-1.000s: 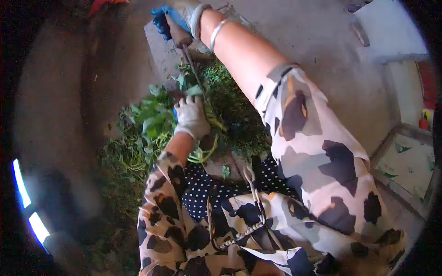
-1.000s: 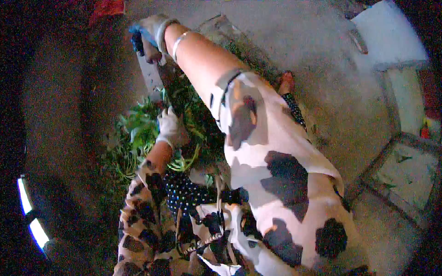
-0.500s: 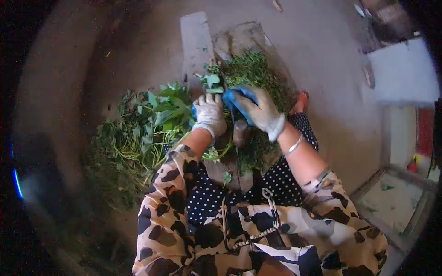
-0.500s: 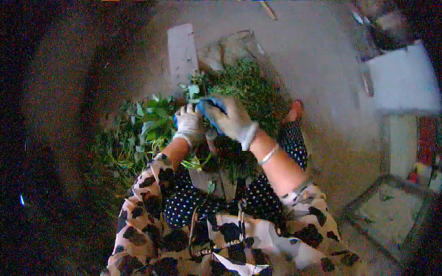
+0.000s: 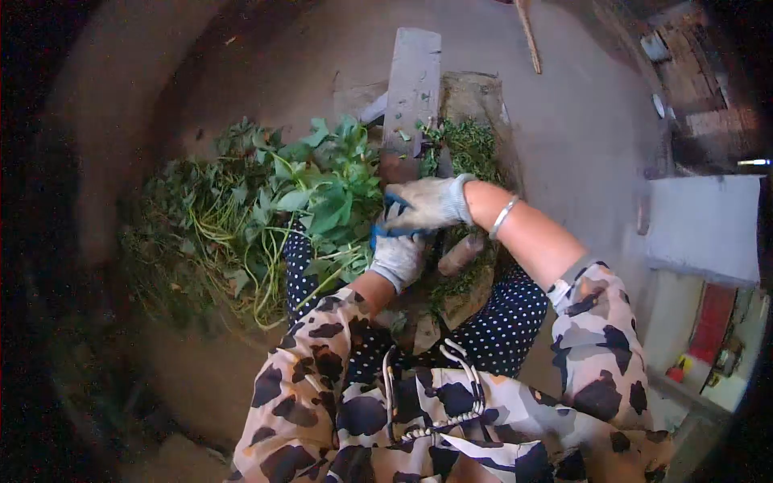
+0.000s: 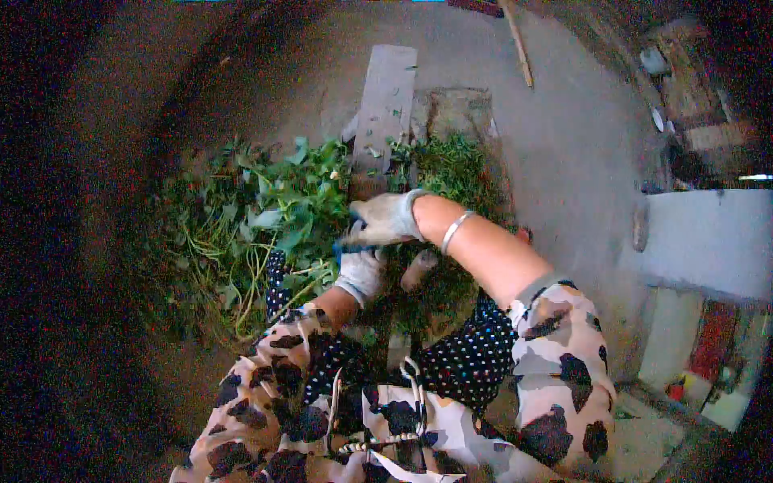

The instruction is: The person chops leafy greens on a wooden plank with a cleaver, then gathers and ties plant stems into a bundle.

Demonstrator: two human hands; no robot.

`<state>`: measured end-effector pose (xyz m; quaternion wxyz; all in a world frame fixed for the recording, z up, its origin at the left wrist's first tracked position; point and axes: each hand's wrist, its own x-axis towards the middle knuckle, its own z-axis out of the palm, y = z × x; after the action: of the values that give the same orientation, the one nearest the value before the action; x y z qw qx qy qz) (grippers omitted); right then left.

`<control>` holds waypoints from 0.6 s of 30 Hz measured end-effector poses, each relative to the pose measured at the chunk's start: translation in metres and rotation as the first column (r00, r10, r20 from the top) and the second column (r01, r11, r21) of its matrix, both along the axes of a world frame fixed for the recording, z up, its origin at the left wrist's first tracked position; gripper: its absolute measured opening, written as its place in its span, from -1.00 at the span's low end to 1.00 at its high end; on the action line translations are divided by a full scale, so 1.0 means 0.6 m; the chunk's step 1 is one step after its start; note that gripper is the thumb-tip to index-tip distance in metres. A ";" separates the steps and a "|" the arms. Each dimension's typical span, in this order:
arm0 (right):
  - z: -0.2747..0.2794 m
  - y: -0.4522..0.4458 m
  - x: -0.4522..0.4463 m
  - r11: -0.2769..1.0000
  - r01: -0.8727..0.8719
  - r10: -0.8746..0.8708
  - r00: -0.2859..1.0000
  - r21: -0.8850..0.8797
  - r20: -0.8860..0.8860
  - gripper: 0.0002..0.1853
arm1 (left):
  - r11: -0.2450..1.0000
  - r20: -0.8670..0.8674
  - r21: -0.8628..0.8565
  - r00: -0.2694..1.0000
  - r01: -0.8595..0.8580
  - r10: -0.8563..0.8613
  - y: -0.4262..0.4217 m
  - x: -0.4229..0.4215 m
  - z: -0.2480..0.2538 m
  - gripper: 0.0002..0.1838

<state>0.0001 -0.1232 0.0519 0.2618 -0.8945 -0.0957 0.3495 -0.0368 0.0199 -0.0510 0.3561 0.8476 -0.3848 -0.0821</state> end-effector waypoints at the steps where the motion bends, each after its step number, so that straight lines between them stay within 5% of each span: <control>1: 0.017 -0.010 0.010 0.998 0.045 -0.044 0.998 0.041 -0.035 -0.30 | 0.894 0.265 0.432 0.931 0.119 -0.252 0.010 -0.005 0.011 -0.46; 2: 0.019 -0.019 0.023 0.993 0.113 -0.115 0.992 0.028 0.044 -0.23 | 0.879 0.185 0.462 0.957 0.117 -0.224 0.007 0.003 0.036 -0.45; 4: 0.009 -0.035 0.040 0.986 0.156 -0.138 0.962 -0.058 0.237 -0.26 | 0.967 0.365 0.246 0.918 0.068 -0.157 0.008 0.006 0.024 -0.47; 5: 0.020 -0.031 0.039 0.966 0.123 -0.063 0.965 -0.228 0.254 -0.26 | 0.966 0.365 0.250 0.919 0.062 -0.153 0.011 0.004 0.025 -0.47; 8: -0.045 -0.004 -0.003 0.980 0.091 -0.054 0.978 -0.176 0.201 -0.25 | 0.972 0.342 0.228 0.931 0.051 -0.129 -0.004 0.003 0.005 -0.57; 9: 0.003 0.013 -0.004 0.987 -0.015 0.006 0.998 -0.162 -0.062 -0.22 | 0.999 -0.066 0.024 0.998 0.022 -0.020 -0.022 0.008 -0.047 -0.59; 10: 0.016 0.016 -0.006 0.976 -0.028 0.009 0.996 -0.218 -0.086 -0.31 | 0.984 -0.473 -0.154 0.881 -0.092 0.008 -0.036 0.017 -0.075 -0.61; 11: 0.008 0.002 -0.010 0.995 0.088 -0.085 0.995 -0.056 0.049 -0.32 | 0.869 0.006 0.471 0.985 0.149 -0.172 -0.035 0.035 -0.014 -0.62; 12: -0.002 -0.023 -0.017 0.975 0.184 -0.202 0.966 0.122 0.160 -0.32 | 0.757 0.122 0.603 0.908 0.253 -0.401 -0.026 0.050 0.062 -0.55; 14: 0.018 -0.066 -0.019 0.929 0.266 -0.331 0.908 0.257 0.257 -0.31 | 0.627 0.004 0.709 0.887 0.323 -0.462 -0.052 0.084 0.109 -0.48; 15: 0.040 -0.068 -0.021 0.967 0.250 -0.254 0.927 0.048 0.275 -0.24 | 0.548 -0.069 0.752 0.870 0.367 -0.487 -0.067 0.102 0.121 -0.44; 16: 0.058 -0.065 -0.026 0.960 0.229 -0.178 0.944 -0.164 0.279 -0.18 | 0.648 -0.113 0.647 0.891 0.402 -0.440 -0.072 0.119 0.098 -0.38; 18: 0.041 -0.043 -0.039 0.864 0.078 0.025 0.980 -0.498 0.197 -0.02 | 0.585 -0.238 0.665 0.874 0.464 -0.423 -0.090 0.147 0.103 -0.28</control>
<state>-0.0232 -0.1490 0.0765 0.0134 -0.9631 -0.0143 0.2685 0.0512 -0.0338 0.0107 -0.0166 0.7919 -0.5125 -0.3315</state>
